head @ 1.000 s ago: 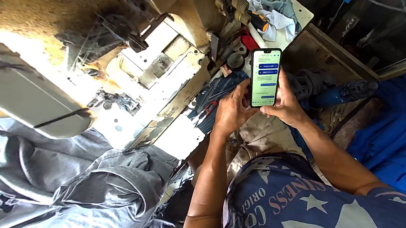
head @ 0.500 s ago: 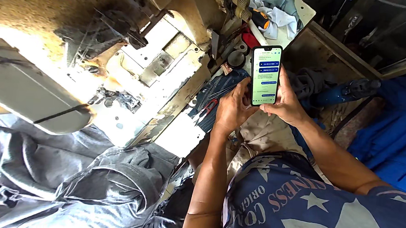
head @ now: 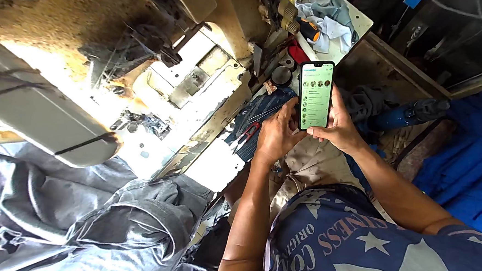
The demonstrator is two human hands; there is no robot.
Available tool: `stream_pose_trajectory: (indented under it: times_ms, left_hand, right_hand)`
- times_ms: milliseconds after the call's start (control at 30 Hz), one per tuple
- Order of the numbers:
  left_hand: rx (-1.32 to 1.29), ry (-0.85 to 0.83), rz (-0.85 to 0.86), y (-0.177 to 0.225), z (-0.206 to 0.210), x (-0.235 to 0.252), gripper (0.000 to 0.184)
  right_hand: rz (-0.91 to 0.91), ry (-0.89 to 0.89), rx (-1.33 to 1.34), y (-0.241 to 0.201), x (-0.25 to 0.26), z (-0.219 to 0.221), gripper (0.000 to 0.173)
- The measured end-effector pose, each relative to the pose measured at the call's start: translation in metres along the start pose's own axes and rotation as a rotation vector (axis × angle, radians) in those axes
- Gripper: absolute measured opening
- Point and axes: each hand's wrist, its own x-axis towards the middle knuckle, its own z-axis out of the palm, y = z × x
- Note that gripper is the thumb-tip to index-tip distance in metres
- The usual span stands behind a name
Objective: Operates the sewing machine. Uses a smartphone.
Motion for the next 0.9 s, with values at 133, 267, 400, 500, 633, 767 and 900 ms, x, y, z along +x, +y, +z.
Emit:
stream_pose_trajectory:
  times_ms: [133,267,400,500,633,767,900]
  left_hand:
    - [0.004,-0.001,-0.002,-0.003,0.002,0.003,0.096]
    - [0.014,0.003,0.009,-0.005,0.003,0.004,0.095]
    - [0.032,0.006,0.007,-0.006,0.004,0.006,0.092]
    - [0.043,0.015,0.021,-0.006,0.005,0.006,0.093]
    - [0.053,0.01,0.014,-0.006,0.005,0.007,0.095]
    - [0.046,0.011,0.028,-0.007,0.005,0.007,0.096]
    - [0.049,0.011,0.031,-0.006,0.005,0.006,0.096]
  right_hand:
    - [-0.005,-0.02,-0.013,0.0,-0.004,-0.002,0.118]
    - [0.001,-0.036,-0.02,-0.003,-0.007,-0.003,0.116]
    - [-0.018,-0.043,-0.02,-0.004,-0.005,-0.005,0.118]
    - [-0.023,-0.038,-0.032,-0.004,-0.005,-0.006,0.114]
    - [-0.059,-0.004,-0.063,-0.003,-0.005,-0.007,0.098]
    - [-0.068,0.023,-0.08,-0.004,-0.005,-0.006,0.085]
    - [-0.076,0.015,-0.084,-0.005,-0.006,-0.008,0.085]
